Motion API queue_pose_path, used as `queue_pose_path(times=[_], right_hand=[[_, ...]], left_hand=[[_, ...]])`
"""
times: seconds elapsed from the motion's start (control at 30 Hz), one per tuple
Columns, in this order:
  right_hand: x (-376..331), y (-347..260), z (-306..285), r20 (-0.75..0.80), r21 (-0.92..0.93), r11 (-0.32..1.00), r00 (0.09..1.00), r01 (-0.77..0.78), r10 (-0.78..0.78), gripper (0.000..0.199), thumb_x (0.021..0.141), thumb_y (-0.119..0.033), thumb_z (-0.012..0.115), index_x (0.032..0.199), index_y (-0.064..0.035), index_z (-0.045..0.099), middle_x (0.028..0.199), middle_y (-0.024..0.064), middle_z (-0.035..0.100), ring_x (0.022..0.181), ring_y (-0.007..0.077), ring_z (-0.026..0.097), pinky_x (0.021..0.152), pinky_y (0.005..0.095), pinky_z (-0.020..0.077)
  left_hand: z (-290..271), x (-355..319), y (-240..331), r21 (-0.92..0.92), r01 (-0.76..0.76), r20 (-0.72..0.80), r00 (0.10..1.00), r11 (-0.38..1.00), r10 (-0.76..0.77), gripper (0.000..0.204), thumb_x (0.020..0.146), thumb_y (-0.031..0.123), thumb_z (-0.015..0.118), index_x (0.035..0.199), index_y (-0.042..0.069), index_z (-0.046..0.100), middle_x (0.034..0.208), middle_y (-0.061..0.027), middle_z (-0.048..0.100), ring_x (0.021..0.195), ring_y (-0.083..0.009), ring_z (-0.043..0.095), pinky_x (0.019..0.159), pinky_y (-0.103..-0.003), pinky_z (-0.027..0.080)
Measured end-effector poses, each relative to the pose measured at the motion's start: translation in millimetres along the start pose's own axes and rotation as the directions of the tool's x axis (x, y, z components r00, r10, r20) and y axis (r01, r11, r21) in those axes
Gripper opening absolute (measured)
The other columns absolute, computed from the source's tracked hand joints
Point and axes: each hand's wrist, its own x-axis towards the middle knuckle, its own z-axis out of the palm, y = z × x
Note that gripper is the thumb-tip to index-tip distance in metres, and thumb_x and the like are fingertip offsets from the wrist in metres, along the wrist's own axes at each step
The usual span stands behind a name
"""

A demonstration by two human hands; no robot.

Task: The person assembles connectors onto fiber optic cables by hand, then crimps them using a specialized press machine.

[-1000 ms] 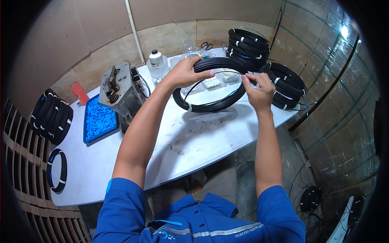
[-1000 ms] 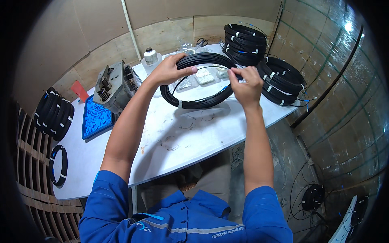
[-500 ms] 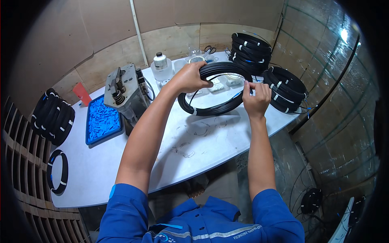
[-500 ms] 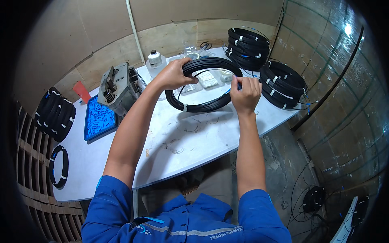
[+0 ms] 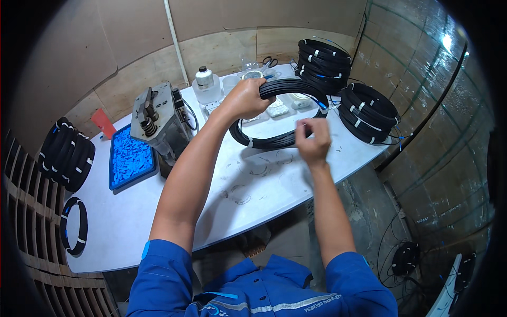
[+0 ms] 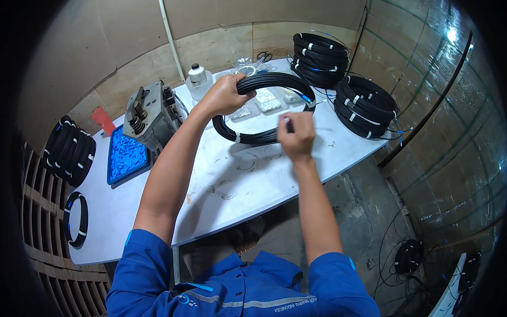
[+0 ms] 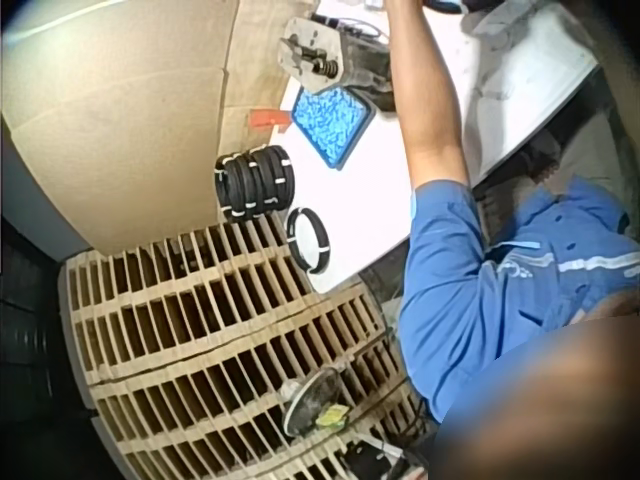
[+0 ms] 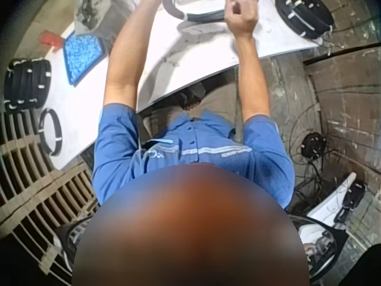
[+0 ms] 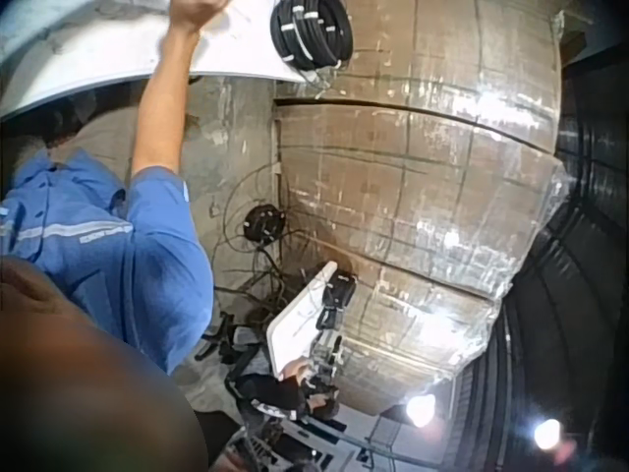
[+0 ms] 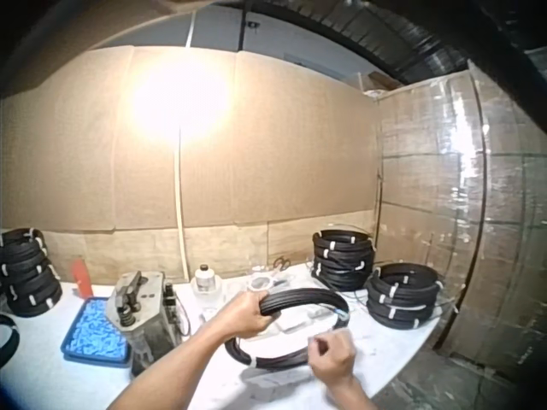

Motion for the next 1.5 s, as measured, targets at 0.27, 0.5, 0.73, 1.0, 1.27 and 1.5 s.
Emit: queue_pose_path(times=[0.27, 0.5, 0.73, 1.0, 1.27, 1.5], right_hand=[[-32, -52, 87, 0.557, 0.319, 0.891, 0.824, -0.323, 0.1, 0.04, 0.1, -0.028, 0.067, 0.132, -0.0044, 0.067, 0.114, 0.0175, 0.074, 0.105, 0.0344, 0.07, 0.095, 0.0399, 0.0545], [-48, -15, 143, 0.786, 0.442, 0.554, 0.602, -0.706, 0.139, 0.042, 0.099, -0.034, 0.073, 0.127, -0.003, 0.07, 0.107, 0.0128, 0.077, 0.096, 0.0196, 0.072, 0.089, 0.0317, 0.0556], [-60, -46, 109, 0.529, 0.251, 0.828, 0.787, -0.502, 0.316, 0.028, 0.088, -0.023, 0.083, 0.106, -0.0032, 0.075, 0.093, 0.0126, 0.074, 0.084, 0.0255, 0.071, 0.081, 0.0353, 0.0556], [-22, -17, 37, -0.203, 0.126, 0.964, 0.945, -0.236, 0.258, 0.038, 0.081, -0.015, 0.086, 0.111, -0.0034, 0.066, 0.112, 0.0147, 0.066, 0.106, 0.0298, 0.063, 0.092, 0.0402, 0.0507], [99, 0, -26, 0.386, 0.183, 0.98, 0.922, -0.081, 0.004, 0.046, 0.086, -0.011, 0.08, 0.131, -0.0093, 0.069, 0.121, 0.0148, 0.072, 0.112, 0.031, 0.07, 0.098, 0.0398, 0.055], [63, 0, -20, 0.01, -0.027, 0.996, 0.997, 0.082, -0.082, 0.06, 0.075, -0.011, 0.088, 0.131, -0.0081, 0.067, 0.131, 0.0159, 0.065, 0.119, 0.0349, 0.063, 0.102, 0.042, 0.0519]], left_hand=[[-4, -5, 0, -0.018, 0.063, 0.003, 0.998, 0.998, -0.063, 0.025, 0.086, 0.022, 0.078, 0.088, -0.001, 0.07, 0.068, -0.0095, 0.065, 0.063, -0.019, 0.057, 0.064, -0.038, 0.048], [-2, -3, -12, -0.013, 0.118, -0.015, 0.993, 0.993, -0.119, 0.024, 0.086, 0.022, 0.079, 0.09, -0.001, 0.073, 0.069, -0.0085, 0.066, 0.063, -0.0174, 0.057, 0.065, -0.036, 0.048], [-9, -14, -25, -0.037, 0.179, -0.049, 0.982, 0.983, -0.181, 0.029, 0.087, 0.027, 0.077, 0.095, -0.001, 0.075, 0.075, -0.0175, 0.071, 0.068, -0.0281, 0.067, 0.069, -0.04, 0.052], [-12, -22, -43, -0.091, 0.156, -0.086, 0.983, 0.984, -0.164, 0.028, 0.089, 0.026, 0.076, 0.093, -0.001, 0.074, 0.07, -0.0142, 0.068, 0.063, -0.0219, 0.063, 0.064, -0.038, 0.05], [-8, -24, -27, -0.075, 0.126, -0.066, 0.989, 0.989, -0.131, 0.027, 0.088, 0.024, 0.075, 0.093, -0.002, 0.074, 0.074, -0.0178, 0.07, 0.066, -0.0274, 0.065, 0.068, -0.041, 0.051], [-6, -30, -26, -0.07, 0.118, -0.09, 0.988, 0.991, -0.124, 0.027, 0.087, 0.024, 0.076, 0.094, -0.002, 0.074, 0.073, -0.0175, 0.069, 0.065, -0.0263, 0.064, 0.067, -0.041, 0.051]])
